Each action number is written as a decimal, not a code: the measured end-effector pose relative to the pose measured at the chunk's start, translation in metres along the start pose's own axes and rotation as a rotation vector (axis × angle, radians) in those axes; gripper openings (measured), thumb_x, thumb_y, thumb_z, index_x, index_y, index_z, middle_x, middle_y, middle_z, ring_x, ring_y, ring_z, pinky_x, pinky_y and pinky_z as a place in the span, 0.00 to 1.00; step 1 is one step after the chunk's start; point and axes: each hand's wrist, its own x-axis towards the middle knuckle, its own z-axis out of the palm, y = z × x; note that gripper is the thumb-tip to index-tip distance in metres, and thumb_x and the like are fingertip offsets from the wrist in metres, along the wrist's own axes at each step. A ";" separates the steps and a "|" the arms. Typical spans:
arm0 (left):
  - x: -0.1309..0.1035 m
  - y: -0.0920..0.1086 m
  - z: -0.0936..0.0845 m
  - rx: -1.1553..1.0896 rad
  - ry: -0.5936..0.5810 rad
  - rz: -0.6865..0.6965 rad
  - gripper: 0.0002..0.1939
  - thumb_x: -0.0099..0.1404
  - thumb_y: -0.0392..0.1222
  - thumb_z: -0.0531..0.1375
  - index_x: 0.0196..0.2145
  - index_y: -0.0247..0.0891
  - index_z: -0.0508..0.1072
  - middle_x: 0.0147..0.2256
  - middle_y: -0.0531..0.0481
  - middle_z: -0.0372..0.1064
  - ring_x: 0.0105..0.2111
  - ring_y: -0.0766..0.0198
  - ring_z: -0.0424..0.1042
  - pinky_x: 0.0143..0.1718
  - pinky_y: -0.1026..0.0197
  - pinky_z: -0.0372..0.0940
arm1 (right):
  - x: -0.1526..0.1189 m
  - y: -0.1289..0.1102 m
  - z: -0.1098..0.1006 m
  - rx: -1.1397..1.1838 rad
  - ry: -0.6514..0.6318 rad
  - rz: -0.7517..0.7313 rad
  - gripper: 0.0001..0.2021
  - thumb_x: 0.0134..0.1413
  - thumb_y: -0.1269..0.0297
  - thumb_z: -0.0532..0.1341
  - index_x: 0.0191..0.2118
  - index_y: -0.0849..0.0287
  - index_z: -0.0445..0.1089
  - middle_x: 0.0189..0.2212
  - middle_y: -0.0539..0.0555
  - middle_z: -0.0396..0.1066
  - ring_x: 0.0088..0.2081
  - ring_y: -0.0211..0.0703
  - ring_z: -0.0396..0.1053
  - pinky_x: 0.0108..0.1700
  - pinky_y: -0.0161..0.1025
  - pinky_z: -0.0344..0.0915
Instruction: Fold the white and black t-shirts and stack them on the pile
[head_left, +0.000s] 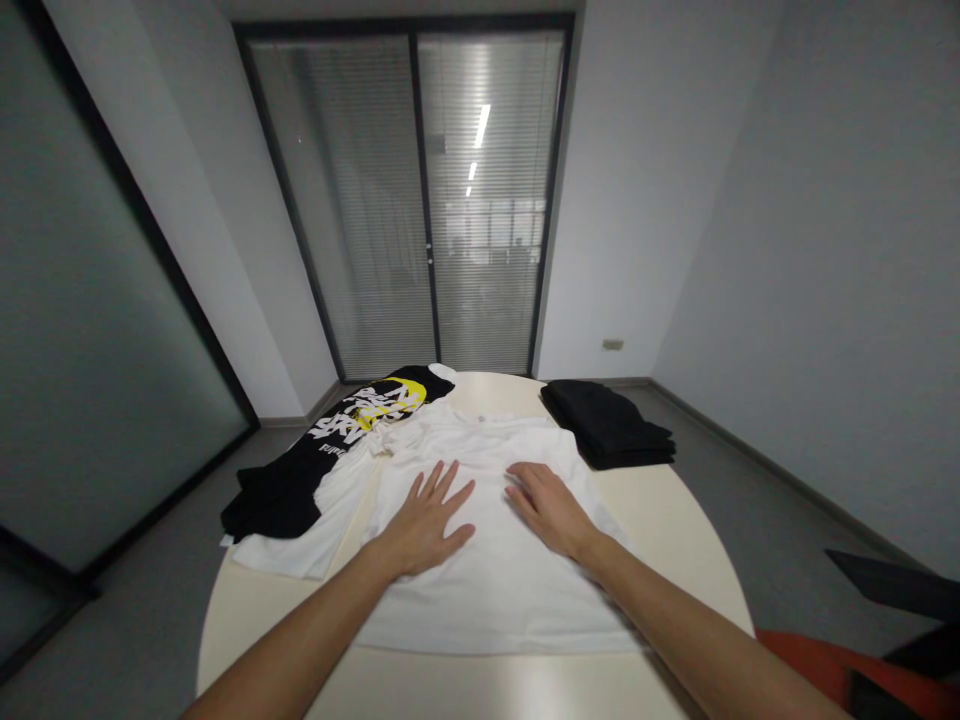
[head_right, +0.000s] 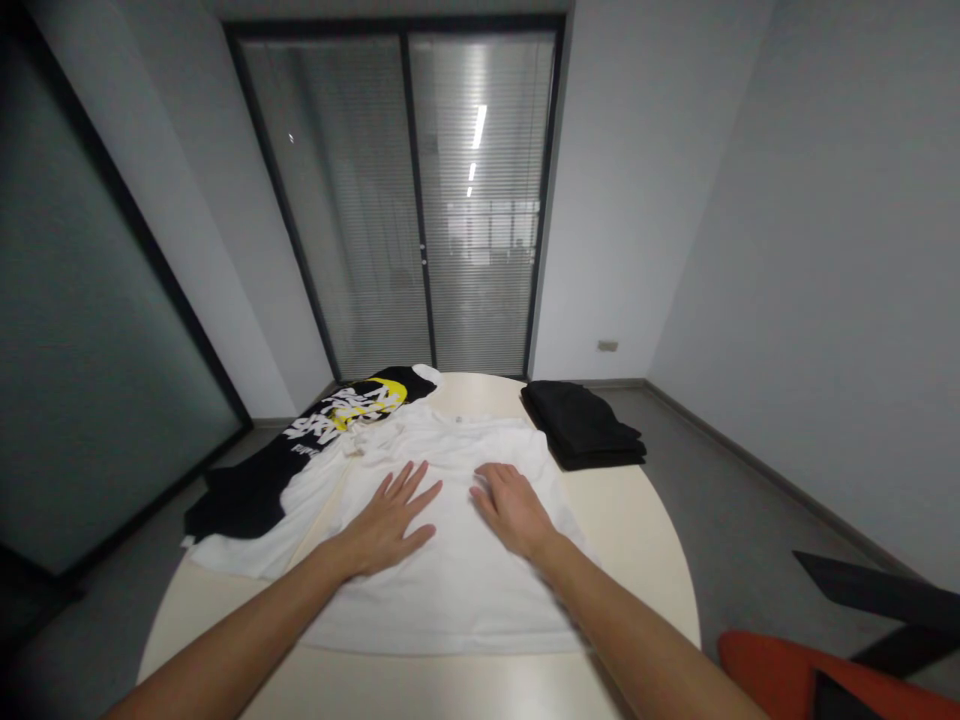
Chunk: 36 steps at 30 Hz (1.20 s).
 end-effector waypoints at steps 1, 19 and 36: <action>-0.003 0.002 0.000 0.000 -0.003 -0.007 0.34 0.73 0.62 0.48 0.72 0.51 0.48 0.73 0.45 0.27 0.72 0.43 0.28 0.68 0.34 0.37 | -0.002 -0.001 0.000 0.000 -0.001 -0.002 0.17 0.70 0.56 0.51 0.55 0.58 0.67 0.53 0.61 0.71 0.55 0.53 0.66 0.58 0.50 0.63; 0.021 0.007 -0.020 -0.017 0.068 -0.013 0.26 0.75 0.56 0.47 0.63 0.43 0.65 0.64 0.41 0.62 0.64 0.47 0.60 0.63 0.42 0.53 | 0.008 -0.009 -0.020 -0.153 -0.170 0.045 0.17 0.70 0.54 0.51 0.48 0.58 0.73 0.46 0.58 0.76 0.50 0.49 0.69 0.54 0.43 0.62; 0.071 -0.011 0.000 -0.054 0.467 -0.177 0.16 0.76 0.42 0.46 0.48 0.40 0.72 0.44 0.47 0.78 0.45 0.57 0.75 0.61 0.50 0.57 | 0.059 0.036 -0.005 -0.201 -0.121 -0.018 0.17 0.72 0.57 0.48 0.45 0.58 0.72 0.41 0.57 0.73 0.45 0.45 0.70 0.49 0.40 0.63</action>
